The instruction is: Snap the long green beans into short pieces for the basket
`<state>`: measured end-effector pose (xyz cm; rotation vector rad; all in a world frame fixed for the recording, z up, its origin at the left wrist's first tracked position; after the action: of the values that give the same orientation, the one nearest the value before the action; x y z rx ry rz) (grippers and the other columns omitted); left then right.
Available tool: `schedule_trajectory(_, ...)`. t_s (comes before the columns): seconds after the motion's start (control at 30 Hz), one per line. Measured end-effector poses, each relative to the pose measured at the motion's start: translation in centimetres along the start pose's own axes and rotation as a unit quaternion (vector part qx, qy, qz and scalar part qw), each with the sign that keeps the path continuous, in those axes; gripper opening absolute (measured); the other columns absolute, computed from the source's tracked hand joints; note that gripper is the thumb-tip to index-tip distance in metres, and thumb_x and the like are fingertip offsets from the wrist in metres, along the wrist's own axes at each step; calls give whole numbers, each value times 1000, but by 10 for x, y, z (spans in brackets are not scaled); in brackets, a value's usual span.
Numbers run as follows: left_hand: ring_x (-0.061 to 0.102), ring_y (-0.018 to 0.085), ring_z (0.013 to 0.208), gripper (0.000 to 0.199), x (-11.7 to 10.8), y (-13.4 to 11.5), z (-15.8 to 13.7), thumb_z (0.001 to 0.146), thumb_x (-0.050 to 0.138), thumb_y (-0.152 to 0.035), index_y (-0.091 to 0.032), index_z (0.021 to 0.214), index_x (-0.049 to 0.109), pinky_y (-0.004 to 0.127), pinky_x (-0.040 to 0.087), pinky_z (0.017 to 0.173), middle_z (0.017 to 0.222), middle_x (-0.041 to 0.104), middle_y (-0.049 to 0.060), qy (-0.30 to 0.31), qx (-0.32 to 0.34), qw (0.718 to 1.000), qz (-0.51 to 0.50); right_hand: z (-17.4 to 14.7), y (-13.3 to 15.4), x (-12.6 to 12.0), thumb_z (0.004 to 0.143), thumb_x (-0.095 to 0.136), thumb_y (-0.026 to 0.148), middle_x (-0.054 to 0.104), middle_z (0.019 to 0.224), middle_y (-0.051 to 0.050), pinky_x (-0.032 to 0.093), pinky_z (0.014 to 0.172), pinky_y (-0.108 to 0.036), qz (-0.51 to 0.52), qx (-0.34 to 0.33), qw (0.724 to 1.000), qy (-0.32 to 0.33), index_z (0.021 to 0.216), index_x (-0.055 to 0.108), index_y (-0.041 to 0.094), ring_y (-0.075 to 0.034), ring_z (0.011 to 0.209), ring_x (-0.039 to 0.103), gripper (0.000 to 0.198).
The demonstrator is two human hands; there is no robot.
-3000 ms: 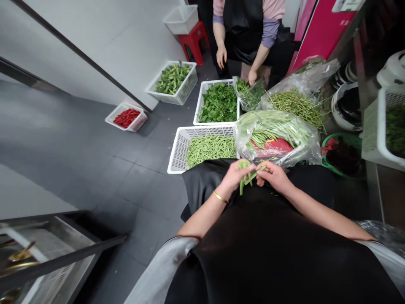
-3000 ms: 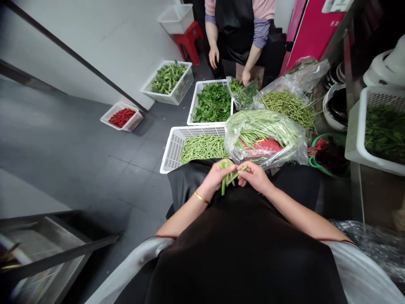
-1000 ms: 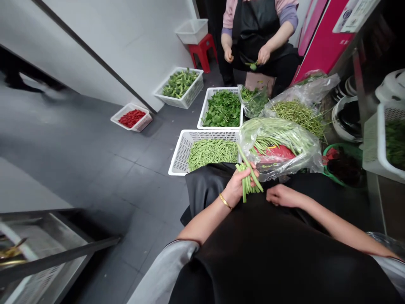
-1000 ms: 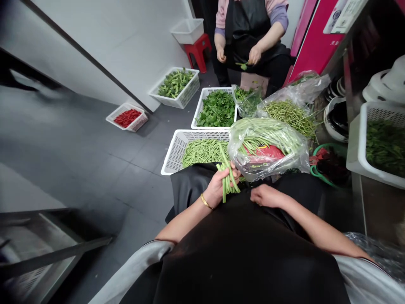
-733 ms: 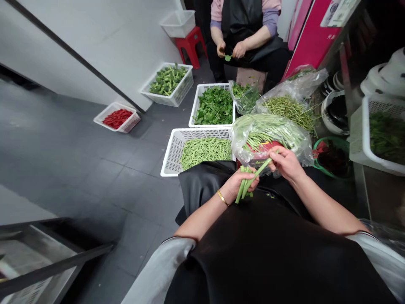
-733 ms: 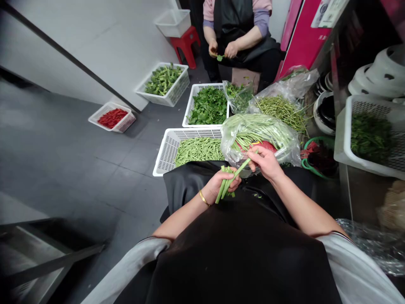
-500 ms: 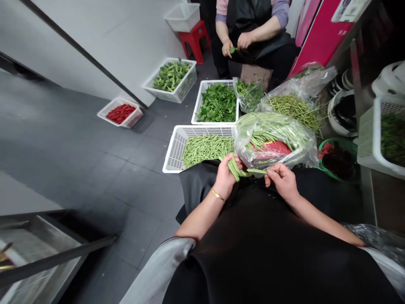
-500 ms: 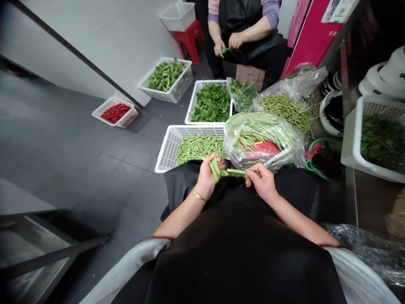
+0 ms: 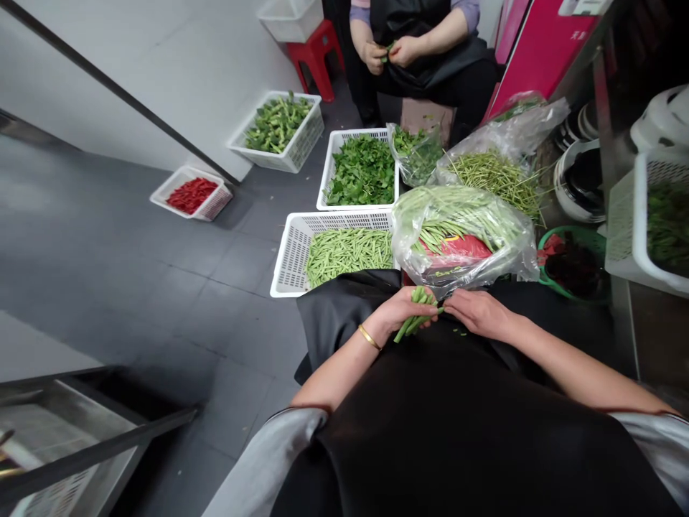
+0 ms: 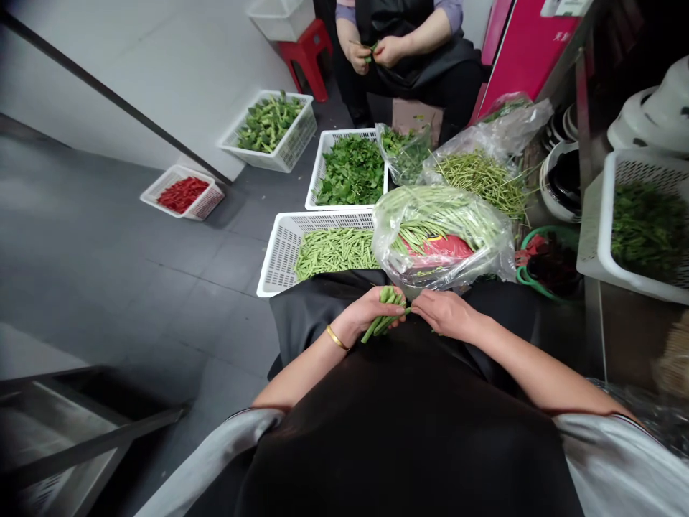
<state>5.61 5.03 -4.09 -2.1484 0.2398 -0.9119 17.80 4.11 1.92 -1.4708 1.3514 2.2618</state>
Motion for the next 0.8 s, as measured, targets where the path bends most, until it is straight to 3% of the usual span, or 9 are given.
schedule_trajectory(0.1,60,12,50,45,7,-2,4,54,86,-31,-12,82,56,22,47,50,66,66,3,5,10,1000,10,2,0,-8,96,40,32,58,69,-4,38,57,-27,-24,-2,1000,-2,77,60,21,-16,62,52,30)
schedule_trajectory(0.17,62,13,54,48,11,-5,11,54,86,-31,-13,85,56,24,49,53,68,67,3,-21,50,998,-24,11,-6,-12,96,39,31,57,66,-4,39,60,-28,-19,30,998,-57,71,57,21,-16,62,52,32)
schedule_trajectory(0.3,59,12,49,46,-1,1,25,56,83,-37,-13,84,56,23,47,49,59,63,1,-163,88,971,-149,35,-32,-5,95,35,30,54,62,-6,41,64,-31,-70,124,972,-189,64,49,22,-19,63,52,35)
schedule_trajectory(0.43,54,10,43,38,-18,17,33,58,80,-37,-13,75,56,20,42,43,52,59,0,-227,36,955,-190,48,-46,12,91,39,29,53,60,-6,39,59,-30,-82,145,975,-148,62,46,22,-18,59,51,30)
schedule_trajectory(0.5,53,10,41,38,-19,12,33,57,81,-36,-13,74,55,20,41,42,51,59,-1,-171,29,969,-174,43,-43,10,90,41,31,52,58,-4,38,56,-28,-24,127,987,-93,60,45,22,-16,56,50,31)
schedule_trajectory(0.57,53,10,40,39,-8,3,30,55,83,-34,-13,76,57,20,41,41,54,61,0,-45,2,992,-117,33,-36,10,91,43,36,50,54,0,37,51,-25,103,112,988,8,59,44,21,-12,50,48,35)
schedule_trajectory(0.67,59,13,47,37,9,-6,20,55,84,-28,-11,80,63,22,45,46,63,67,5,137,-58,989,8,16,-28,22,93,41,47,46,47,5,33,41,-20,339,138,910,193,63,46,20,-8,37,44,41)
schedule_trajectory(0.73,60,12,50,35,3,-14,22,58,83,-27,-10,81,64,21,46,48,66,67,5,120,-44,991,24,13,-42,24,92,43,53,45,45,6,33,39,-20,400,203,873,192,67,49,20,-8,34,43,42)
schedule_trajectory(0.8,58,11,48,34,-11,-18,30,62,81,-30,-11,83,63,21,45,47,64,66,3,39,-19,999,-21,17,-67,15,89,50,53,47,48,6,38,43,-20,368,258,888,95,70,51,19,-9,39,47,39)
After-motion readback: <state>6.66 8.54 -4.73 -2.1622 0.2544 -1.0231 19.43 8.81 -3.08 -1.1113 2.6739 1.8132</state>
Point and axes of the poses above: each hand's wrist, its own z-axis towards the middle knuckle, its own x-axis out of the palm, y = z × x, the point moved 7 cm from there along z, towards the middle knuckle
